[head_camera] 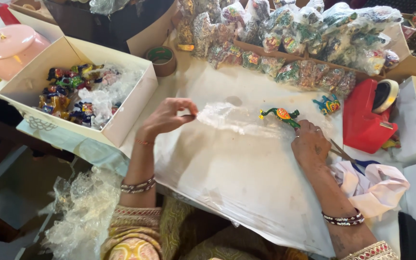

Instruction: The person wipes a workstation, selects colorful bird ornaments, and wraps them individually in bubble wrap before placing them into a white box.

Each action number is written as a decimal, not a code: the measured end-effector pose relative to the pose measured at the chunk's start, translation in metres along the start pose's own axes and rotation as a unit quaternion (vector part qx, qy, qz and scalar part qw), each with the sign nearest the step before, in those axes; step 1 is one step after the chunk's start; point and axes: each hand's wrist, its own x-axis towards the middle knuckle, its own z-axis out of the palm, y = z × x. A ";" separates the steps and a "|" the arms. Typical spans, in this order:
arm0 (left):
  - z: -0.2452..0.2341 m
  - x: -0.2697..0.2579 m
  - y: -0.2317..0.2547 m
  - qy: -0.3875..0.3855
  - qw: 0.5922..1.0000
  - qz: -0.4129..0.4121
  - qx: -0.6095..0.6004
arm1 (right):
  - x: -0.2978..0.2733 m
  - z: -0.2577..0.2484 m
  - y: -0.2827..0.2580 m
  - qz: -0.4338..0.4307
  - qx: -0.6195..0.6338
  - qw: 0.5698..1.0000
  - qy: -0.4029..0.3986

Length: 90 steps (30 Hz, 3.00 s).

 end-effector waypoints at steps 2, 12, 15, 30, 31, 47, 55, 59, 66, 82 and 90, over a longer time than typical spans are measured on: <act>-0.006 -0.019 0.008 0.015 0.995 -0.052 0.079 | 0.000 0.004 0.002 -0.009 -0.001 1.000 0.004; 0.044 -0.016 0.071 0.103 0.973 0.158 0.135 | -0.002 0.009 0.003 -0.020 0.007 0.999 0.027; 0.080 0.007 0.068 -0.059 0.970 0.118 0.203 | -0.001 0.010 0.004 -0.021 0.002 1.000 0.022; 0.103 -0.013 0.007 -0.216 0.910 0.023 0.352 | 0.007 0.018 0.026 0.006 -0.018 0.999 0.045; 0.094 -0.020 0.009 -0.215 0.911 0.022 0.353 | 0.007 0.019 0.027 0.004 -0.018 0.999 0.045; 0.060 0.031 -0.001 0.077 0.947 -0.091 0.299 | 0.004 0.017 0.023 0.000 -0.034 0.998 0.051; 0.095 0.064 -0.047 0.051 0.980 -0.158 0.109 | 0.005 0.014 0.026 0.008 -0.015 0.999 0.036; 0.097 0.058 -0.050 0.035 0.982 -0.167 -0.083 | 0.004 0.010 0.025 0.009 0.011 0.999 0.052; 0.112 0.057 -0.045 0.069 0.989 -0.099 0.087 | -0.008 -0.028 -0.018 -0.046 0.051 0.984 0.167; 0.096 0.054 -0.031 0.097 0.966 -0.205 0.121 | -0.016 -0.023 -0.040 -0.159 0.031 0.986 0.039; 0.071 0.045 0.005 0.053 0.997 -0.004 0.062 | -0.015 -0.015 -0.034 -0.131 0.032 0.989 0.054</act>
